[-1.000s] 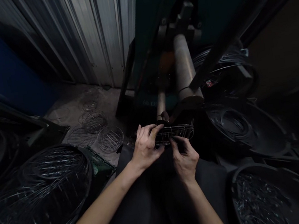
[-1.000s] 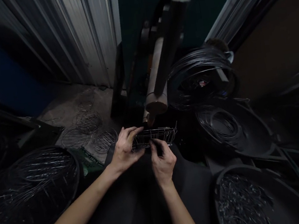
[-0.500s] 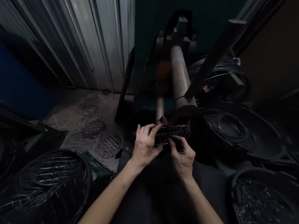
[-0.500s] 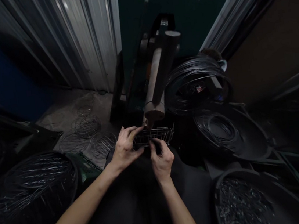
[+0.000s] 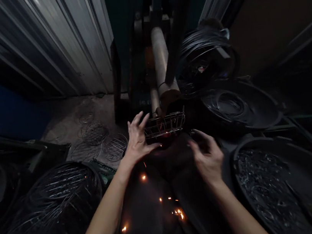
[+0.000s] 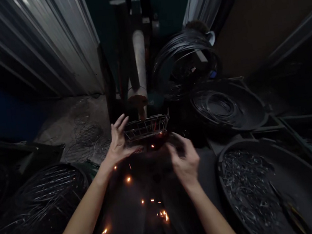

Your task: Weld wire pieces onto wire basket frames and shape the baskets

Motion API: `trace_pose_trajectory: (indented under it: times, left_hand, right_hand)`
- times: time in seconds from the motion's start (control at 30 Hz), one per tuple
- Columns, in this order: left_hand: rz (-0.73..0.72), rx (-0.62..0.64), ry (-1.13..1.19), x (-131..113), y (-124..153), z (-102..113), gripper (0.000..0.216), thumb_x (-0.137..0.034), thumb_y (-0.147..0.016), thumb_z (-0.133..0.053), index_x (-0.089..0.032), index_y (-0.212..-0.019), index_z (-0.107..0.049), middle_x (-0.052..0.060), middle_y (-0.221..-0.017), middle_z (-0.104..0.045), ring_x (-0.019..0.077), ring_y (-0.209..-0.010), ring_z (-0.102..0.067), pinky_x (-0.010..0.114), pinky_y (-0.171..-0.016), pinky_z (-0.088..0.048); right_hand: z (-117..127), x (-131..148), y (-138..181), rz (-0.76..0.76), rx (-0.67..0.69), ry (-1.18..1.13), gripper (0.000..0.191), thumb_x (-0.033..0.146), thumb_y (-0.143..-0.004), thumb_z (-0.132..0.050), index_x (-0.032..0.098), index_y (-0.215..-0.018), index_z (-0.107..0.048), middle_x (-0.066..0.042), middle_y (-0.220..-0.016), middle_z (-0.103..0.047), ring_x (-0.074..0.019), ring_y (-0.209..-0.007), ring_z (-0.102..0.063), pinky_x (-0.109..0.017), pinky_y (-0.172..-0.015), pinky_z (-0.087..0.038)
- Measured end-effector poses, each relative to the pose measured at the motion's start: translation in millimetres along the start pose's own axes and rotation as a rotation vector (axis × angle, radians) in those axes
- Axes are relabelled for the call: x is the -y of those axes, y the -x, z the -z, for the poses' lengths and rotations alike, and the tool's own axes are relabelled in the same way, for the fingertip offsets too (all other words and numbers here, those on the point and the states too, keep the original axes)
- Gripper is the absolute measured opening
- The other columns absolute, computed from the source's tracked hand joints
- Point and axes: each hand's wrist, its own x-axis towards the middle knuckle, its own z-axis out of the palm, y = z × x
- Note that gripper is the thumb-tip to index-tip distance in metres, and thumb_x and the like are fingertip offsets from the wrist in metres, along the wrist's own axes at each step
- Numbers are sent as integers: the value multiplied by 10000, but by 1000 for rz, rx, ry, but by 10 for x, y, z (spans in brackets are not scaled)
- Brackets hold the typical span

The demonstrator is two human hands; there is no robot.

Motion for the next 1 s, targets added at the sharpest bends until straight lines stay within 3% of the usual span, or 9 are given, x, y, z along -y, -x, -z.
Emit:
trace_pose_trajectory:
  times: [0.07, 0.13, 0.23, 0.3, 0.4, 0.53, 0.77, 0.9, 1.0]
  left_hand:
    - [19, -49, 76, 183, 78, -36, 1011, -423, -626, -757, -209, -1411, -158, 176, -1433, -253, 328, -1344, -261, 564, -1086, -225]
    - [61, -109, 134, 332, 129, -90, 899, -361, -669, -723, -196, -1388, -209, 155, -1356, -362, 283, -1284, -364, 487, -1057, -328]
    - [97, -144, 156, 408, 151, -133, 655, -271, -693, -680, -195, -1272, -383, 81, -1167, -520, 218, -1110, -517, 397, -976, -428]
    - [102, -151, 152, 360, 165, -110, 574, -231, -669, -684, -195, -1193, -452, 52, -1085, -552, 196, -1024, -559, 366, -932, -456]
    - [120, -134, 179, 193, 236, -33, 583, -189, -645, -684, -202, -1186, -467, 38, -1054, -560, 181, -981, -575, 343, -901, -471]
    - [172, -68, 211, -75, 348, 43, 644, -186, -636, -691, -221, -1231, -447, 35, -1062, -575, 183, -993, -584, 334, -895, -476]
    - [152, -12, 196, -326, 300, 49, 606, -190, -636, -693, -210, -1197, -465, 39, -1055, -588, 186, -991, -582, 326, -882, -480]
    - [107, -2, 145, -417, 221, 7, 606, -164, -633, -688, -199, -1190, -452, 53, -1091, -575, 196, -1027, -563, 351, -907, -476]
    - [75, 15, 79, -496, 168, -27, 604, -158, -642, -685, -186, -1187, -428, 65, -1113, -571, 212, -1060, -554, 423, -993, -425]
  right_hand:
    - [515, -357, 77, -121, -64, 193, 385, 419, -793, -566, 168, -1078, -630, -107, -1042, -661, -229, -939, -625, -384, -870, -475]
    - [1044, -808, 154, -311, -121, 489, 437, 491, -761, -520, 148, -997, -652, -150, -963, -677, -284, -874, -632, -446, -834, -474]
    - [1622, -1420, 293, -651, 138, 814, 357, 517, -629, -574, 187, -745, -643, -146, -708, -667, -345, -707, -636, -499, -705, -489]
    - [1777, -1662, 403, -751, 305, 807, 287, 524, -574, -605, 239, -590, -580, -86, -557, -618, -331, -616, -632, -476, -646, -500]
    - [1765, -1751, 522, -732, 349, 734, 274, 527, -572, -603, 264, -522, -544, -53, -505, -593, -308, -602, -639, -434, -640, -512]
    - [1735, -1660, 554, -706, 312, 703, 259, 525, -602, -576, 271, -554, -583, -57, -515, -604, -299, -606, -633, -419, -613, -515]
    - [1883, -1288, 512, -797, -34, 752, 181, 411, -629, -552, 231, -631, -578, -132, -607, -626, -343, -678, -617, -485, -670, -491]
    - [1535, -558, 330, -630, -131, 244, 295, 468, -614, -622, 208, -750, -599, -101, -742, -676, -284, -727, -651, -415, -695, -532]
    - [1044, 43, 178, -537, 115, -138, 380, 493, -624, -701, 166, -804, -626, -65, -730, -674, -211, -642, -655, -345, -647, -552]
